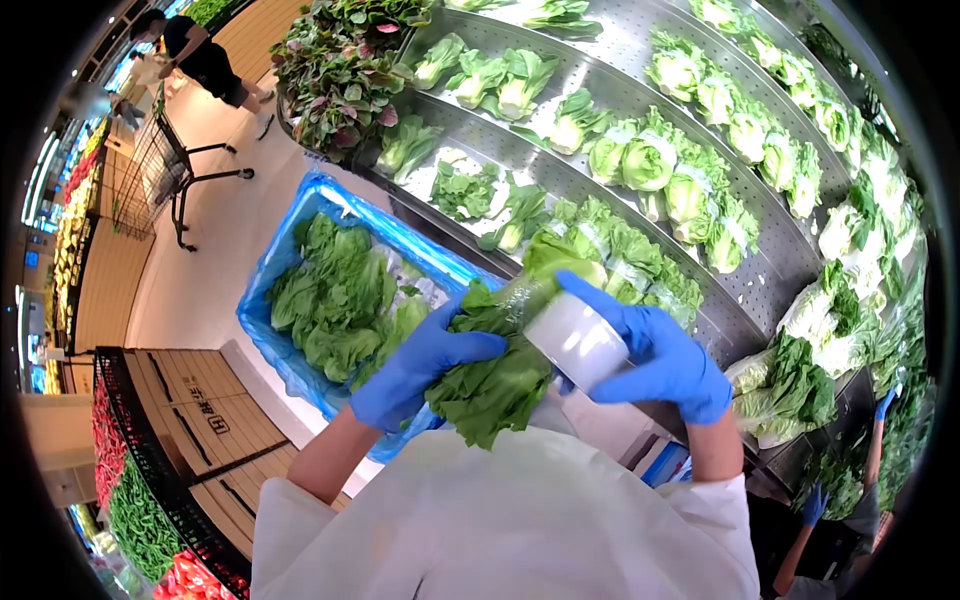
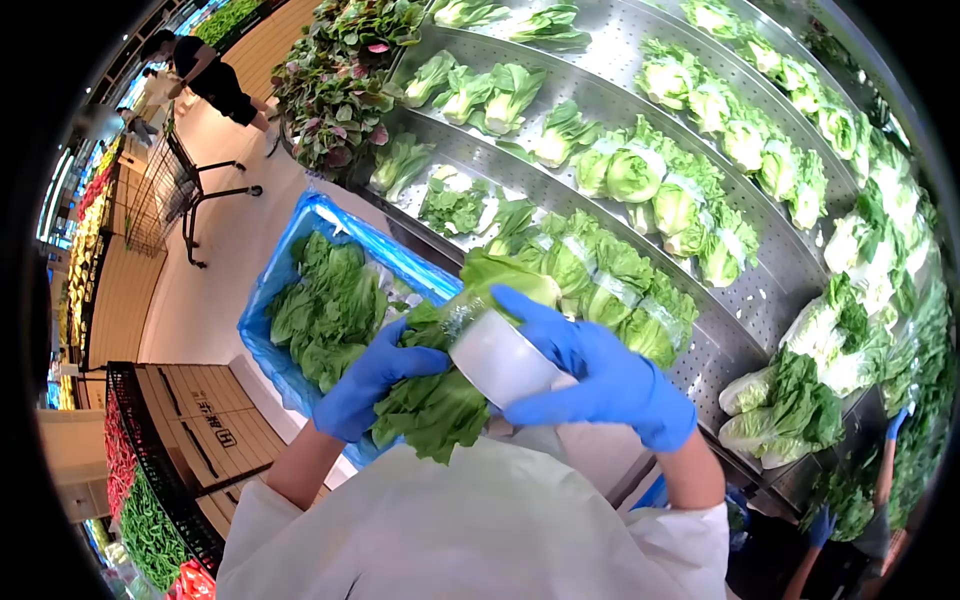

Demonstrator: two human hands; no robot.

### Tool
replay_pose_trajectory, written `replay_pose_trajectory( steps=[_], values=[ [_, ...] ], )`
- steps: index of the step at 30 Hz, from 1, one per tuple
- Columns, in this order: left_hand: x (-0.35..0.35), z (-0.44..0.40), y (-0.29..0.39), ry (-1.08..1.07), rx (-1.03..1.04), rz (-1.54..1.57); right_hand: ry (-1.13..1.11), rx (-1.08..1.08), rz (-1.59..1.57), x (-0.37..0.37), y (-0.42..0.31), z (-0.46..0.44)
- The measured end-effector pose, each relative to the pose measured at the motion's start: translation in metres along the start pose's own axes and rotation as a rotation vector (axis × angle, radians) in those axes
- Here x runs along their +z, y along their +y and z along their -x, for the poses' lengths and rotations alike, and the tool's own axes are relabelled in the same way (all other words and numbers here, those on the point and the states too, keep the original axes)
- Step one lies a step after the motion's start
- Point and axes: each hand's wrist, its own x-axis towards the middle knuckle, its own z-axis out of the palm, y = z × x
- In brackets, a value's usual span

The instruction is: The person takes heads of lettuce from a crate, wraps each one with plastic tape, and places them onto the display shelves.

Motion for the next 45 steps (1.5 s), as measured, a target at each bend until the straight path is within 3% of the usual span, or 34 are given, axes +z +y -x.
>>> replay_pose_trajectory(
  steps=[1,5,7,9,11,13,14,17,19,22,25,27,29,30,31,33,35,38,40,42,44,45],
  values=[
    [0.004,0.006,0.001,-0.004,0.023,0.068,0.031,0.021,-0.083,0.002,0.009,0.009],
    [-0.004,0.016,-0.005,0.041,0.027,0.234,0.154,0.023,0.093,0.0,0.036,0.023],
    [-0.002,0.022,-0.001,0.022,0.028,0.243,0.194,0.072,0.447,-0.009,0.058,0.023],
    [-0.003,0.023,0.001,0.002,0.03,0.25,0.161,0.201,0.453,-0.023,0.087,0.02],
    [-0.003,0.02,0.002,-0.136,-0.073,-0.182,0.119,-0.014,0.389,-0.033,0.116,0.019],
    [0.006,0.009,-0.003,-0.239,-0.145,-0.297,-0.003,-0.507,0.982,-0.059,0.132,0.008],
    [0.011,0.003,-0.006,-0.335,-0.214,-0.414,-0.098,-0.231,0.529,-0.054,0.131,0.0],
    [0.013,-0.004,-0.013,-0.457,-0.301,-0.56,-0.272,0.051,0.305,-0.049,0.102,-0.022],
    [0.012,-0.005,-0.015,-0.395,-0.448,-0.397,-0.251,-0.056,0.214,-0.054,0.092,-0.027],
    [0.019,-0.004,-0.009,-0.265,-0.374,-0.51,-0.195,-0.042,-0.201,-0.045,0.055,-0.026],
    [0.015,-0.009,-0.011,-0.117,-0.331,-0.329,-0.151,-0.011,-0.009,-0.041,0.02,-0.022],
    [0.007,-0.014,-0.015,-0.16,-0.214,-0.324,-0.219,-0.024,0.074,-0.032,0.002,-0.022],
    [-0.003,-0.019,-0.021,-0.139,-0.09,-0.322,-0.161,-0.283,0.626,-0.02,-0.011,-0.022],
    [-0.009,-0.029,-0.026,-0.166,0.068,-0.415,-0.083,-0.245,0.595,-0.015,-0.007,-0.018],
    [-0.013,-0.024,-0.029,-0.169,0.074,-0.419,-0.081,-0.25,0.6,-0.008,-0.001,-0.014],
    [0.01,0.0,-0.015,0.071,0.002,-0.078,0.084,-0.473,0.56,0.001,0.017,-0.004],
    [0.005,0.002,-0.029,0.047,0.068,0.065,0.193,-0.573,0.452,0.006,0.041,0.006],
    [-0.002,0.004,-0.046,0.094,0.159,0.274,0.294,-0.517,0.399,0.005,0.065,0.003],
    [-0.008,-0.003,-0.057,0.086,0.103,0.319,0.445,-0.111,-0.241,0.012,0.061,0.004],
    [-0.006,-0.005,-0.054,0.073,0.046,0.363,0.401,-0.093,-0.194,0.005,0.052,0.002],
    [-0.003,-0.004,-0.044,0.136,0.029,0.066,0.38,-0.055,-0.136,-0.002,0.053,0.001],
    [-0.005,-0.003,-0.041,0.135,0.029,0.066,0.381,-0.054,-0.135,-0.007,0.058,0.002]
  ],
)
